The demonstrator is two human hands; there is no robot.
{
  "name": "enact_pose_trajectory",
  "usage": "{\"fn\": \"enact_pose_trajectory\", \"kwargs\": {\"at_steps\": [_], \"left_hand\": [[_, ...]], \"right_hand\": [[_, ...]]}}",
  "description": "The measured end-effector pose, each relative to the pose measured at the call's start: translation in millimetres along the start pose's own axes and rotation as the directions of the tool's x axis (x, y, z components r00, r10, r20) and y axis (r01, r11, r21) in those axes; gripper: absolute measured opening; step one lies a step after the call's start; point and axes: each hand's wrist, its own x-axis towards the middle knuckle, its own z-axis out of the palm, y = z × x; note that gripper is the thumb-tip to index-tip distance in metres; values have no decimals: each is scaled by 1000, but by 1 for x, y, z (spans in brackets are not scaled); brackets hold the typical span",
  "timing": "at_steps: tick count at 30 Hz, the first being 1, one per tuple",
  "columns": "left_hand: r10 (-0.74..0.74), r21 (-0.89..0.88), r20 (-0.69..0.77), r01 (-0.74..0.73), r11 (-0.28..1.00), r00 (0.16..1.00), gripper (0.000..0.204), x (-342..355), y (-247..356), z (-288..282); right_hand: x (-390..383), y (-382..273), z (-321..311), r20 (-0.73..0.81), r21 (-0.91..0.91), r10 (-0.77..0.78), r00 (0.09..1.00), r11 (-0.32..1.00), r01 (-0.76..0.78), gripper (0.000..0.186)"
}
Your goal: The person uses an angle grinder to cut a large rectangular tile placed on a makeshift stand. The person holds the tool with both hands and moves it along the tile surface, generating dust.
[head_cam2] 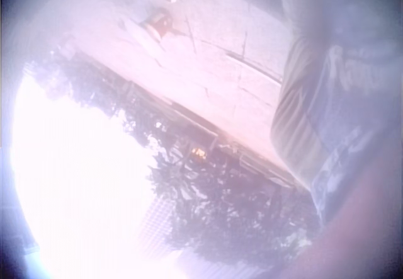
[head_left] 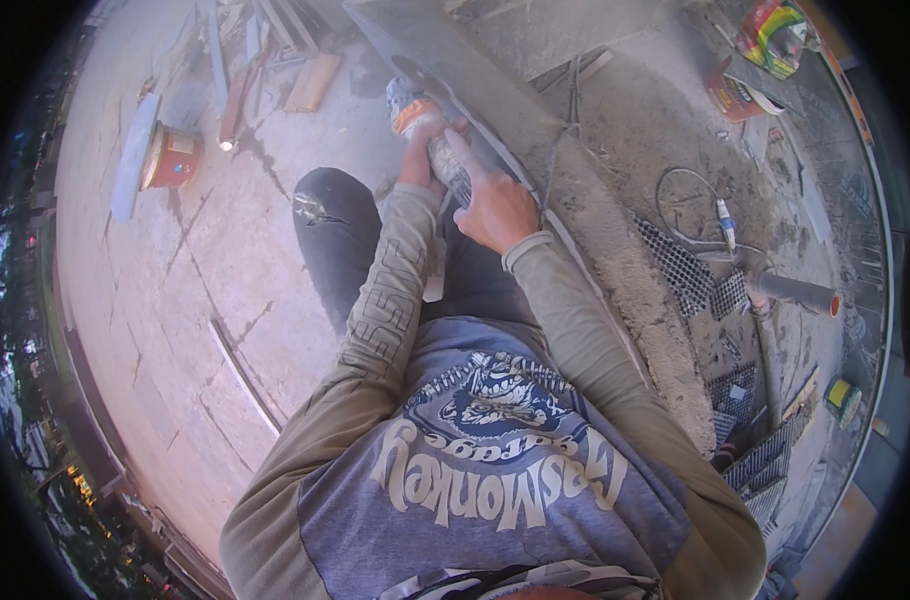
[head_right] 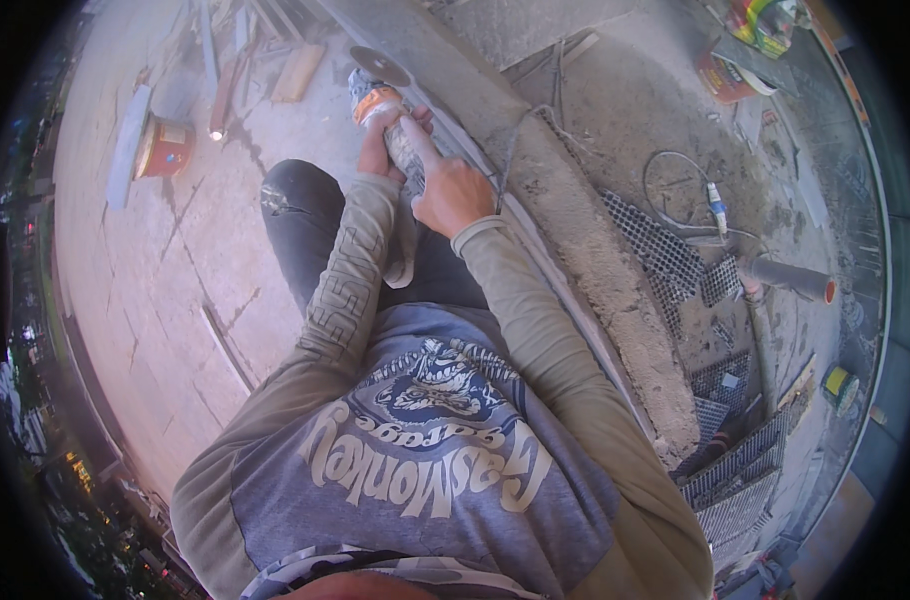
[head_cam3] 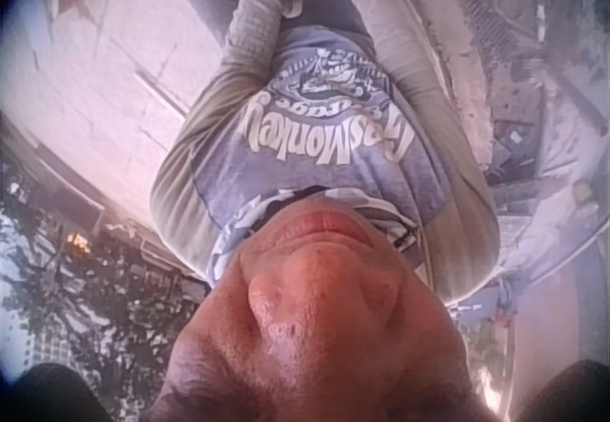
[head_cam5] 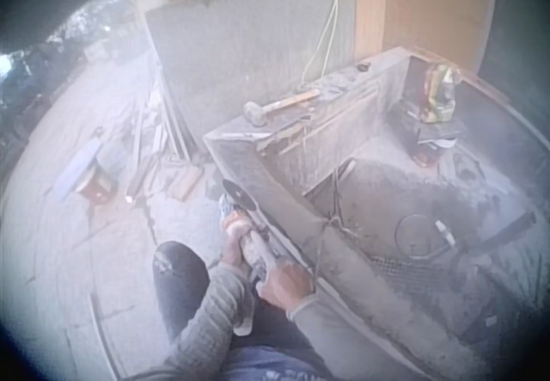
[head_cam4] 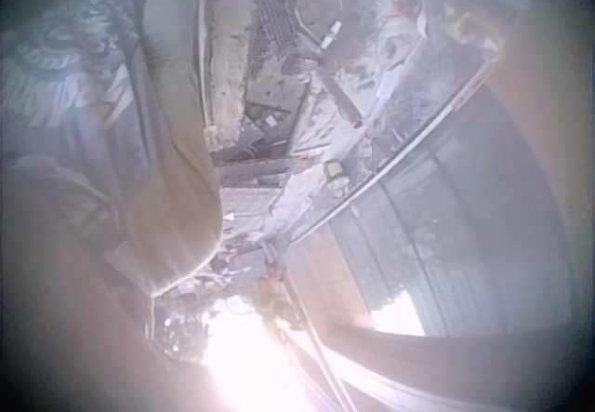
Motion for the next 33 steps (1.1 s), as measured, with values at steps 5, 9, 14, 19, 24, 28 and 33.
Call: {"fn": "enact_pose_trajectory", "kwargs": {"at_steps": [5, 9, 14, 19, 24, 28, 33], "left_hand": [[1, -7, -6, -1, 1000, 1000, 56, 13, 4, -2], [-8, -18, 29, 8, 1000, 1000, 53, 27, 10, -15], [-14, -43, 13, 14, 999, 1000, 47, 36, 7, -18], [3, -32, 18, -2, 999, 1000, 46, 43, 9, -20], [-15, -39, 13, 15, 999, 1000, 46, 41, 9, -21], [-14, 0, 27, 14, 1000, 1000, 49, 18, 1, -13], [-17, 3, 51, 17, 1000, 999, 53, -3, -6, -3]], "right_hand": [[14, 2, 6, 17, 5, 14, 1000, 1000, -14, 110], [23, -1, 11, 19, -11, 12, 1000, 1000, -11, 113], [28, -3, 9, 36, -41, 41, 999, 998, -40, 114], [31, -7, 6, 48, -35, 49, 998, 998, -47, 113], [27, -6, 9, 27, -21, 40, 999, 999, -40, 112], [8, 0, 8, -29, 30, -2, 1000, 1000, 3, 111], [-11, 1, 3, -38, 38, 3, 999, 999, -2, 115]]}}
